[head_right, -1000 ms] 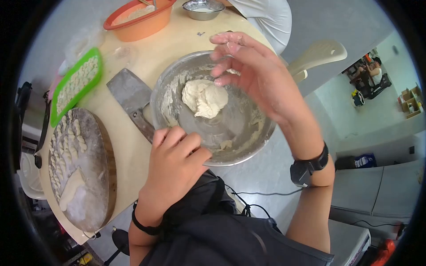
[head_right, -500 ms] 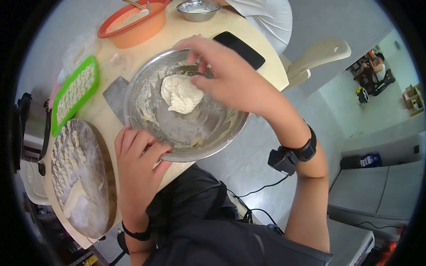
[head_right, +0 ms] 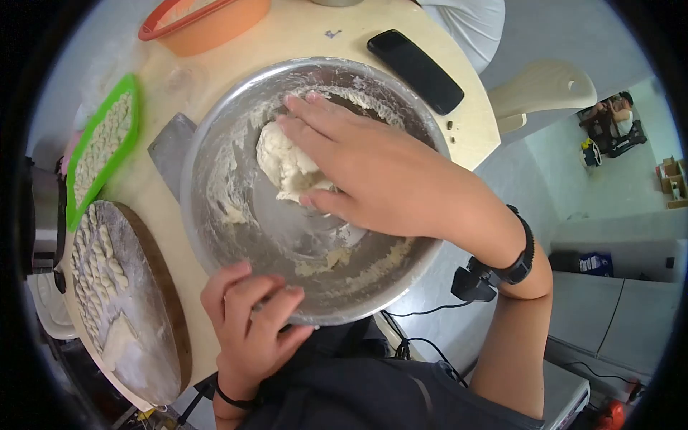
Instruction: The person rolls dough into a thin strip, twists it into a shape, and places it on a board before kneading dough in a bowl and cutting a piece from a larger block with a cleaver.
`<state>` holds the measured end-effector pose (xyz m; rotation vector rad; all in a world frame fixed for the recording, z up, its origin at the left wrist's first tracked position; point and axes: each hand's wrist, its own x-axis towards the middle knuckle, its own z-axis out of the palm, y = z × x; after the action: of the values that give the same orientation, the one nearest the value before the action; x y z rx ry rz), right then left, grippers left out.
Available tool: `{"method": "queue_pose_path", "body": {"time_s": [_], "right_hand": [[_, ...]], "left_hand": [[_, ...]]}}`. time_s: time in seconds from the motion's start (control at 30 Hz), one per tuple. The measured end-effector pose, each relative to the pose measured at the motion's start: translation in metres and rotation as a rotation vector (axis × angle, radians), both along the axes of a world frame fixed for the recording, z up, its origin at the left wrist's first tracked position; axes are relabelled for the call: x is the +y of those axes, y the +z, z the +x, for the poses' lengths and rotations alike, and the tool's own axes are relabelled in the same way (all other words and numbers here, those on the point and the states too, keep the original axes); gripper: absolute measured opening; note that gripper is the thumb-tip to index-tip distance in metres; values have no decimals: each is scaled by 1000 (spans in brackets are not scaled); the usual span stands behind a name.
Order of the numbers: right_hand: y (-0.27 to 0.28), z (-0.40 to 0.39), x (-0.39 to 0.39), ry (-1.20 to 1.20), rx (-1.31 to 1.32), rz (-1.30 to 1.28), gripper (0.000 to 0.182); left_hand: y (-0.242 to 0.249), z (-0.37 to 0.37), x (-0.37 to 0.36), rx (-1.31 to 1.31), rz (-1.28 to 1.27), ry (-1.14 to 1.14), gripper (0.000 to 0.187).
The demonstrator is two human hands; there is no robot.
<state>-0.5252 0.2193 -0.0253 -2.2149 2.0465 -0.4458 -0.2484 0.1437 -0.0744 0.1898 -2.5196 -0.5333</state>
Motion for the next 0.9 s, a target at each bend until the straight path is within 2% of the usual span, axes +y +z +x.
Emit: {"method": "queue_pose_path", "body": {"time_s": [0.07, 0.1, 0.23, 0.3, 0.43, 0.57, 0.67, 0.83, 0.9], "right_hand": [[2, 1, -1, -10, -41, 97, 82], [4, 3, -2, -9, -62, 148, 87], [9, 7, -7, -22, -46, 199, 95], [11, 9, -9, -35, -28, 240, 95], [13, 8, -10, -56, 5, 310, 93], [13, 6, -12, -75, 48, 324, 90], [18, 3, -15, -99, 83, 249, 84], [10, -7, -12, -164, -100, -193, 58], [20, -3, -12, -184, -23, -111, 46]], "left_hand": [[0, 3, 2, 7, -9, -13, 46], [-1, 4, 0, 3, -10, -26, 39], [-2, 4, -5, 1, -61, -68, 28], [-4, 4, -7, 8, -69, -85, 26], [-24, -7, 9, 222, 5, 10, 16], [-21, 5, 12, 139, 22, -27, 13], [-23, 1, 9, 197, -30, -45, 15], [-17, 8, 4, 132, -31, -97, 21], [-20, 7, 13, 122, -14, -68, 23]]}}
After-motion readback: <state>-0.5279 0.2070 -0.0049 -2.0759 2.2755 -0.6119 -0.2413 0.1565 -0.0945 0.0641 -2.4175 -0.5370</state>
